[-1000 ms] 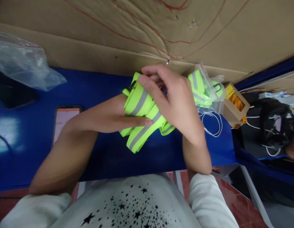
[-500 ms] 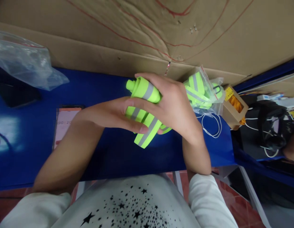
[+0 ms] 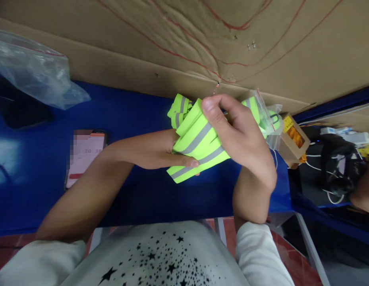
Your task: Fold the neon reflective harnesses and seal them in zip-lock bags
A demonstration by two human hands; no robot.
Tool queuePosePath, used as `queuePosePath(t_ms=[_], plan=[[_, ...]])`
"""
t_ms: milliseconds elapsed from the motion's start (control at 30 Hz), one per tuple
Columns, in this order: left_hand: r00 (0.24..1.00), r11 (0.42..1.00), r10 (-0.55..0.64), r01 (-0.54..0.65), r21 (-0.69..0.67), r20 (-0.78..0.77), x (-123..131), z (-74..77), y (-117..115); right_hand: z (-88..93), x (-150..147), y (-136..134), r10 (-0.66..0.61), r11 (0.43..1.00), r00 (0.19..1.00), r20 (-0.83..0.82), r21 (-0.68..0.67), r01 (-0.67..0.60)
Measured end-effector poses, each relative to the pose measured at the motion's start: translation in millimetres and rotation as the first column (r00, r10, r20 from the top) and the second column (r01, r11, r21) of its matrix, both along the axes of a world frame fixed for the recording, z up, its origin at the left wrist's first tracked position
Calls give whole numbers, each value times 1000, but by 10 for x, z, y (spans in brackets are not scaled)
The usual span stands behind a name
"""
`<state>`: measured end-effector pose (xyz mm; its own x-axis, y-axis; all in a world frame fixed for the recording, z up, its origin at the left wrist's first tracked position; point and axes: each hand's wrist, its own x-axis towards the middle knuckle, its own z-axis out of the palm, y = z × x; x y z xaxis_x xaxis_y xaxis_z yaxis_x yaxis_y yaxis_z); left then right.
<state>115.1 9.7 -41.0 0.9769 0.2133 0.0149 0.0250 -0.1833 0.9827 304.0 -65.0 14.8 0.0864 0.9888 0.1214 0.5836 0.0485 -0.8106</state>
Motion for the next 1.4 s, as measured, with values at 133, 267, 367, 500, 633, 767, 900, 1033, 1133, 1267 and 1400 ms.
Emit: queuePosePath(t_ms=[133, 267, 367, 500, 633, 767, 900, 1033, 1133, 1267, 1400], plan=[[999, 998, 42, -42, 37, -2, -32, 50, 13, -165, -47, 127, -33, 988, 995, -92, 146, 46], [999, 1000, 30, -30, 1, 12, -62, 92, 16, -188, -46, 162, 97, 981, 991, 92, 161, -111], [1000, 1000, -2, 2, 17, -2, -69, 139, -4, -142, 55, 146, 379, 925, 920, 97, -17, -379], [997, 995, 71, -72, 74, 18, -81, 173, -1, -133, 95, 140, 527, 845, 850, 7, -119, -522], [995, 995, 97, -97, 23, -23, -115, 157, 56, -159, -48, 131, 348, 937, 933, 86, -68, -343], [999, 956, 25, -32, -291, -28, -99, 119, 67, -165, -145, 140, 201, 970, 967, 158, 107, -220], [999, 864, 23, -41, -502, -43, -15, 35, 29, -172, -129, 184, 6, 984, 995, 103, 178, -24], [997, 888, -42, 11, -460, -58, 26, -45, 49, -165, -76, 174, -33, 985, 999, 43, 173, 25], [993, 954, 67, -93, -285, -101, -3, -61, 85, -167, -45, 145, -32, 993, 999, 18, 113, 30], [981, 984, 138, -152, -98, -134, -59, -49, 109, -185, -39, 152, 26, 995, 997, -66, 97, -20], [982, 991, 96, -109, -73, -163, -84, -127, 169, -243, -61, 192, 53, 993, 994, -94, 106, -43]])
